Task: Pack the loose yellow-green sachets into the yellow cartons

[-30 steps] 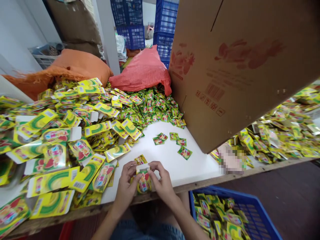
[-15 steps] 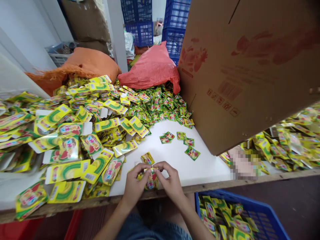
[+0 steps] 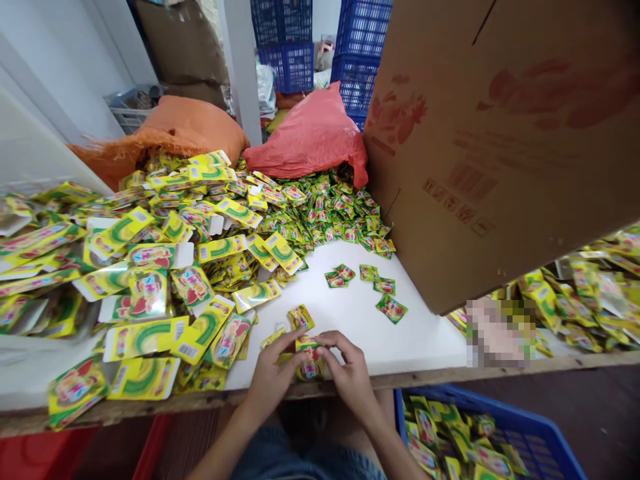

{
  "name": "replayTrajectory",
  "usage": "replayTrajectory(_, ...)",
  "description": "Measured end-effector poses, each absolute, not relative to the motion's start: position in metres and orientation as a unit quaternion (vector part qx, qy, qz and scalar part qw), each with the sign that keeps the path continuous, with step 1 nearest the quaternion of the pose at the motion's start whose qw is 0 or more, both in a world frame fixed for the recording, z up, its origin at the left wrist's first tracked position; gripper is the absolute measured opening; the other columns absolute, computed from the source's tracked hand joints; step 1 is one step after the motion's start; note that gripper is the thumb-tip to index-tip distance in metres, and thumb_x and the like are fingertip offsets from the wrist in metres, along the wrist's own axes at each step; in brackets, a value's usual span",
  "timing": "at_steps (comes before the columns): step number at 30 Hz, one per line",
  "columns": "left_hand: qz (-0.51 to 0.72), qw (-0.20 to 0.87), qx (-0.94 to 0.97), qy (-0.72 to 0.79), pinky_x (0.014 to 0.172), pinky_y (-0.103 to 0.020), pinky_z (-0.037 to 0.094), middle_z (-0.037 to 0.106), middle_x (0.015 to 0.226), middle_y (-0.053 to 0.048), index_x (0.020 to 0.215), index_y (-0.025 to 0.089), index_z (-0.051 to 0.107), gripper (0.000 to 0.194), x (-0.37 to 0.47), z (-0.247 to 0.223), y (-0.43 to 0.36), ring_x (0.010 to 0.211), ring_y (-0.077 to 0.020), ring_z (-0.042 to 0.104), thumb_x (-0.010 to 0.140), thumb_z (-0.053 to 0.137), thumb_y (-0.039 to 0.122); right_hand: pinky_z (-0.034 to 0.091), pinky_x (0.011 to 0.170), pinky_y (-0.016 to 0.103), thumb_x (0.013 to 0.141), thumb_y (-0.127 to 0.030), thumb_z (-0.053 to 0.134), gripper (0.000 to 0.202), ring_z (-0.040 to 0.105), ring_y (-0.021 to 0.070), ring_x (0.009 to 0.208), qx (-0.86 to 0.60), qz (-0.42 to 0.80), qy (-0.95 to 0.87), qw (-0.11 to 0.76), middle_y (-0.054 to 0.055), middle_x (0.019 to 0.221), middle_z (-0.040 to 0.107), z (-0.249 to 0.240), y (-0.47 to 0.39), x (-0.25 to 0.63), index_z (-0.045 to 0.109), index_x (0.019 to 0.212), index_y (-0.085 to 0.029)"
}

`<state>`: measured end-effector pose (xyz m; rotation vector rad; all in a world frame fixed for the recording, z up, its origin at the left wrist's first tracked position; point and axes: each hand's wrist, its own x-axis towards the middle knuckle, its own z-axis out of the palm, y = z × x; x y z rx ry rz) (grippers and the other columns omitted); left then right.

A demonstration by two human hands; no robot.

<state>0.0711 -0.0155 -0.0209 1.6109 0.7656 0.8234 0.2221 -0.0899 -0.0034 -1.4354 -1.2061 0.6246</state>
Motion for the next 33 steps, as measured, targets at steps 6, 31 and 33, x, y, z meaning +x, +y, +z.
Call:
replayTrajectory(6, 0.342, 0.549, 0.666, 0.372, 0.082, -0.032, 0.048, 0.066, 0.097, -0.007, 0.103, 0.019, 0.061, 0.025, 0.071, -0.023, -0.012, 0.089, -0.0186, 0.061, 0.082, 0.053, 0.031, 0.047, 0.073, 0.031, 0.082, -0.039, 0.050, 0.022, 0.060, 0.0219, 0.081, -0.762, 0.177, -0.515, 0.350, 0.006, 0.085, 0.066, 0.039, -0.174, 0.332, 0.064, 0.087, -0.023)
replayTrajectory(31, 0.297, 0.486, 0.726, 0.385, 0.079, -0.032, 0.048, 0.068, 0.092, -0.005, 0.091, 0.022, 0.066, 0.020, 0.077, -0.021, -0.011, 0.087, -0.0203, 0.062, 0.080, 0.054, 0.032, 0.036, 0.081, 0.054, 0.073, -0.062, 0.046, 0.060, 0.045, 0.0383, 0.105, -0.919, -0.242, -0.278, 0.142, 0.019, 0.119, 0.046, -0.034, -0.199, 0.491, 0.060, 0.111, -0.018)
replayTrajectory(33, 0.299, 0.487, 0.724, 0.387, 0.080, -0.031, 0.047, 0.068, 0.092, -0.005, 0.092, 0.021, 0.066, 0.019, 0.077, -0.020, -0.012, 0.088, -0.0196, 0.061, 0.080, 0.054, 0.031, 0.035, 0.083, 0.054, 0.075, -0.061, 0.045, 0.061, 0.044, 0.0385, 0.107, -0.901, -0.271, -0.288, 0.180, 0.021, 0.119, 0.047, -0.028, -0.195, 0.482, 0.058, 0.114, -0.015)
